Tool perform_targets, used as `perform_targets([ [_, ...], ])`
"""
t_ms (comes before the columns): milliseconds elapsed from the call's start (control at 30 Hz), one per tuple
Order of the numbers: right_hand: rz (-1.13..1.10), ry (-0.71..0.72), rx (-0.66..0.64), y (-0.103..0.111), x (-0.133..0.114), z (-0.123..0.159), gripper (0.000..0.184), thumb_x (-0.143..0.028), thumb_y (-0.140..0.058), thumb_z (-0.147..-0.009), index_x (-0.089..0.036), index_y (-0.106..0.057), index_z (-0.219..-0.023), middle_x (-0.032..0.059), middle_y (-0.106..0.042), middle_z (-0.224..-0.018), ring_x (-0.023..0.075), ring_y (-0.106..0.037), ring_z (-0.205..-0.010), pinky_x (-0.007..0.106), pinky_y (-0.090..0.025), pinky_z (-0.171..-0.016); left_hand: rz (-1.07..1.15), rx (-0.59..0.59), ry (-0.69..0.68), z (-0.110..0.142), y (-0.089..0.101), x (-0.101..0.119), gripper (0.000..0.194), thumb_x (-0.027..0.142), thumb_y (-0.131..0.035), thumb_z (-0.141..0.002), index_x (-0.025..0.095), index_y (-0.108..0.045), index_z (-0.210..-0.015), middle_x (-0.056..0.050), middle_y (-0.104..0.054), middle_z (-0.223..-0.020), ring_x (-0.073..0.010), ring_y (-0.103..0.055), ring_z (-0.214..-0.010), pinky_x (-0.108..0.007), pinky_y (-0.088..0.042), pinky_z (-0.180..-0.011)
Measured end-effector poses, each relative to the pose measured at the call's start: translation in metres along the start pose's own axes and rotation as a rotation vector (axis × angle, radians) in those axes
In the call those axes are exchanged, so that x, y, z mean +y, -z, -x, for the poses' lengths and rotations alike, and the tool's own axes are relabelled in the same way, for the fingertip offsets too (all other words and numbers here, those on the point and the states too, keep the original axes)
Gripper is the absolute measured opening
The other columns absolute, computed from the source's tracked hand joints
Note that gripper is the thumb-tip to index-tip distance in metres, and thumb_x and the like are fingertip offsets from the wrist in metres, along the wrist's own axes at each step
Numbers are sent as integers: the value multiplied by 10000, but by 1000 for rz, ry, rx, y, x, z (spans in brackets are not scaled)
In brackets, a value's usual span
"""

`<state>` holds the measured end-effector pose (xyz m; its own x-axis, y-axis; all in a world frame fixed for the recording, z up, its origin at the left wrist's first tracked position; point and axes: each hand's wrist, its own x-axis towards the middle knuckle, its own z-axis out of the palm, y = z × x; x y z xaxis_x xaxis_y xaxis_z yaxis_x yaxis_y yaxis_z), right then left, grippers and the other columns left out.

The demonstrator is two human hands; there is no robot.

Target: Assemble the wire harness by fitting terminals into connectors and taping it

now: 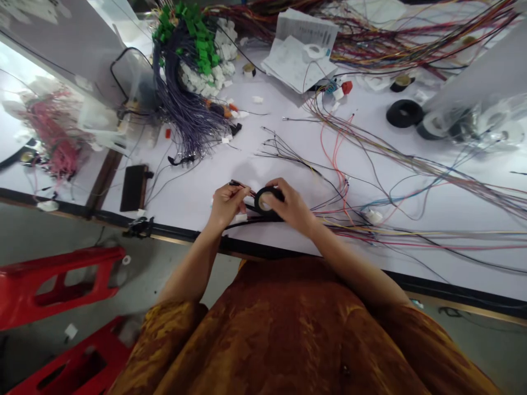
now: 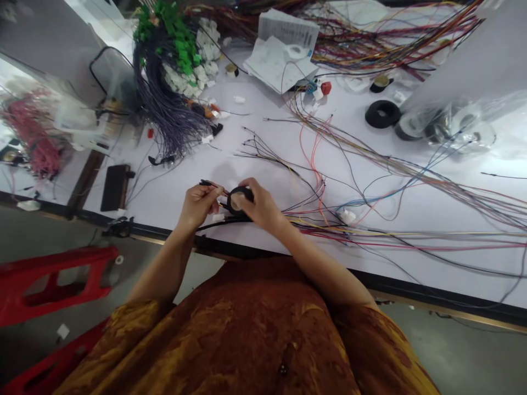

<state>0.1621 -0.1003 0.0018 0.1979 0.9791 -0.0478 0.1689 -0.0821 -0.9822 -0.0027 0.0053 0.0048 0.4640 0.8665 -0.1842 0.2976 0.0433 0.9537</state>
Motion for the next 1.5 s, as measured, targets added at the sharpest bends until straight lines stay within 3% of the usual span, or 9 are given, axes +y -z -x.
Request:
perform_targets([
  [167,79,213,-18,-17,-1,33,215,-310,-614,-876,-211,-588,-1065,79,-608,-1003,173,-588,-811,335,-520,-754,17,-30,32,9,-7,18,258,397,-686,-829,143,-723,-801,-30,-672,-589,-130,-614,-450,-211,-496,-443],
  [267,-232,-97,120,-11,0,11,259,-396,-598,-889,-212,-526,-1056,8,-572,-784,113,-509,-562,251,-444,-506,-149,-39,-171,29,-11,30,151,321,-671,-846,181,-712,-885,-51,-747,-848,-180,-715,-718,-288,-588,-697],
  [400,-609,-467,-86,2,8,-26,221,-323,-618,-845,-201,-526,-1005,-82,-421,-575,56,-300,-396,191,-220,-359,-389,-156,-407,47,-13,28,120,205,-652,-836,238,-733,-919,-30,-756,-940,-193,-704,-914,-294,-549,-866],
  [567,-381,-240,169,3,26,9,430,-291,-526,-891,-268,-471,-1317,-11,-548,-783,92,-455,-500,213,-388,-423,-114,136,-242,30,-16,7,181,360,-622,-905,187,-656,-865,-35,-748,-845,-133,-703,-634,-209,-534,-552],
  [767,124,231,34,-9,23,52,333,-290,-587,-892,-228,-583,-1219,120,-576,-1120,215,-611,-954,380,-552,-831,26,65,-94,15,-21,19,278,440,-627,-891,172,-601,-821,-38,-730,-779,-97,-580,-401,-201,-433,-370],
  [967,-461,-272,70,0,15,-1,333,-375,-615,-882,-211,-474,-1135,-57,-522,-665,79,-449,-471,189,-359,-390,-327,-143,-354,47,-22,36,47,242,-671,-837,219,-700,-865,-44,-754,-925,-213,-712,-935,-316,-560,-880],
  [1100,-683,-531,105,14,21,-8,289,-235,-621,-823,-212,-491,-1080,-90,-487,-603,39,-345,-383,162,-223,-333,-142,-37,-271,47,-18,17,111,323,-653,-869,216,-672,-847,-47,-751,-871,-212,-726,-869,-341,-590,-834],
  [1200,-628,-414,220,22,30,6,385,-282,-646,-797,-230,-494,-1146,-81,-529,-681,38,-402,-391,171,-275,-326,150,104,-86,34,-15,-3,272,452,-651,-870,183,-629,-837,-51,-723,-786,-199,-734,-736,-327,-617,-703],
  [1500,-469,-314,281,25,39,22,488,-418,-657,-795,-252,-419,-1187,-57,-548,-795,52,-471,-439,189,-338,-337,53,-181,-96,-1,-36,-4,197,321,-696,-826,184,-724,-965,-39,-700,-796,-120,-660,-685,-209,-525,-606],
])
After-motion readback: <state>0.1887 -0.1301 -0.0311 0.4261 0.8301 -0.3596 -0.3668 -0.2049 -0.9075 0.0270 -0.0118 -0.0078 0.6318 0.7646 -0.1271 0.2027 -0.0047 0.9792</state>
